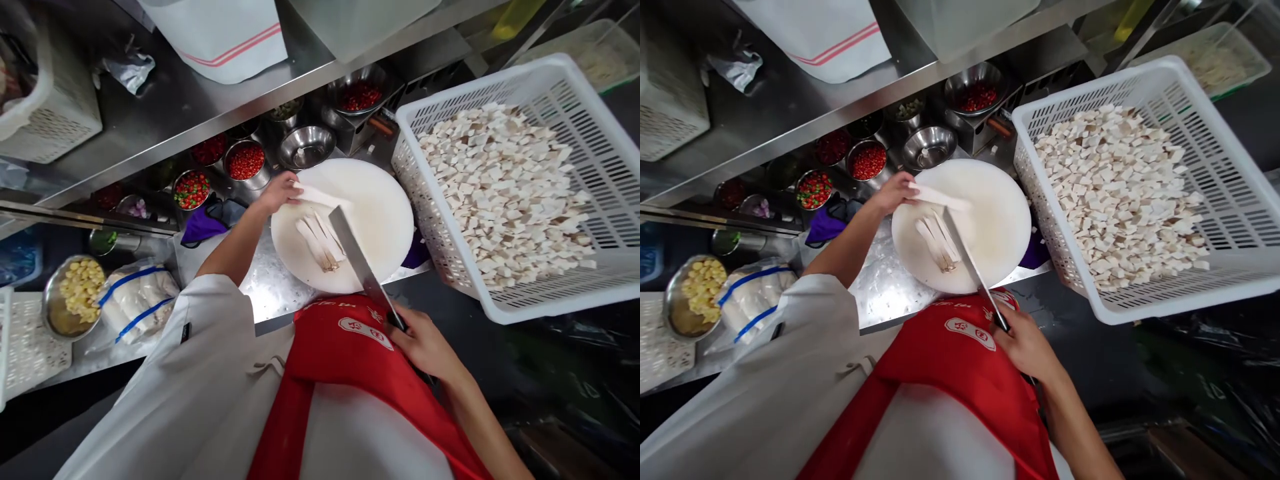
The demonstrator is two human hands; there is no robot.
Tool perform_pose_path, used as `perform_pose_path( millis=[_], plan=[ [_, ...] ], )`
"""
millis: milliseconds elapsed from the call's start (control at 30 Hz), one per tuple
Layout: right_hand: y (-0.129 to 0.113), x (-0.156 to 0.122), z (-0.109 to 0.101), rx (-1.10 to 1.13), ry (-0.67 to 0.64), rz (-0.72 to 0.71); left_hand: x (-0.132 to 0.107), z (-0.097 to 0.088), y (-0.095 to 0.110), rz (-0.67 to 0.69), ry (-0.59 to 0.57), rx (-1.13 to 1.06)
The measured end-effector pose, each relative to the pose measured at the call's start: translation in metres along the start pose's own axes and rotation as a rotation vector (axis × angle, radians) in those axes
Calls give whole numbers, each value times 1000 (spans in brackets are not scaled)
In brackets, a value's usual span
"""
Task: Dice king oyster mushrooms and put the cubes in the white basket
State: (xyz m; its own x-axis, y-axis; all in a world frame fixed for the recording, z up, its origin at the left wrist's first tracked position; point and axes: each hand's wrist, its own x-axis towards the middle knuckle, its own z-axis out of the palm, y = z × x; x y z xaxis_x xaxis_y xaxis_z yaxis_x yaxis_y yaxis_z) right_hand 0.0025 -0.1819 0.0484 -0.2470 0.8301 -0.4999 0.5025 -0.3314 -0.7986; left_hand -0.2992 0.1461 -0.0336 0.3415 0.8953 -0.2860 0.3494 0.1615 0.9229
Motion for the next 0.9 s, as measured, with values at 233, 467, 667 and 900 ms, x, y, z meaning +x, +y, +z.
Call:
perform_pose_path(
  millis=[233,467,667,900],
  plan=[
    [-13,58,24,-47,-220,-253,-93,-71,15,510,899,246],
    [11,86,27,-137,-72,-11,-163,87,-63,618,485,643],
    [-3,91,19,-403,-52,-42,-174,129,-93,562,67,622],
    [-25,79,25,-562,-46,-40,-150,91,-98,547,73,726]
  ],
)
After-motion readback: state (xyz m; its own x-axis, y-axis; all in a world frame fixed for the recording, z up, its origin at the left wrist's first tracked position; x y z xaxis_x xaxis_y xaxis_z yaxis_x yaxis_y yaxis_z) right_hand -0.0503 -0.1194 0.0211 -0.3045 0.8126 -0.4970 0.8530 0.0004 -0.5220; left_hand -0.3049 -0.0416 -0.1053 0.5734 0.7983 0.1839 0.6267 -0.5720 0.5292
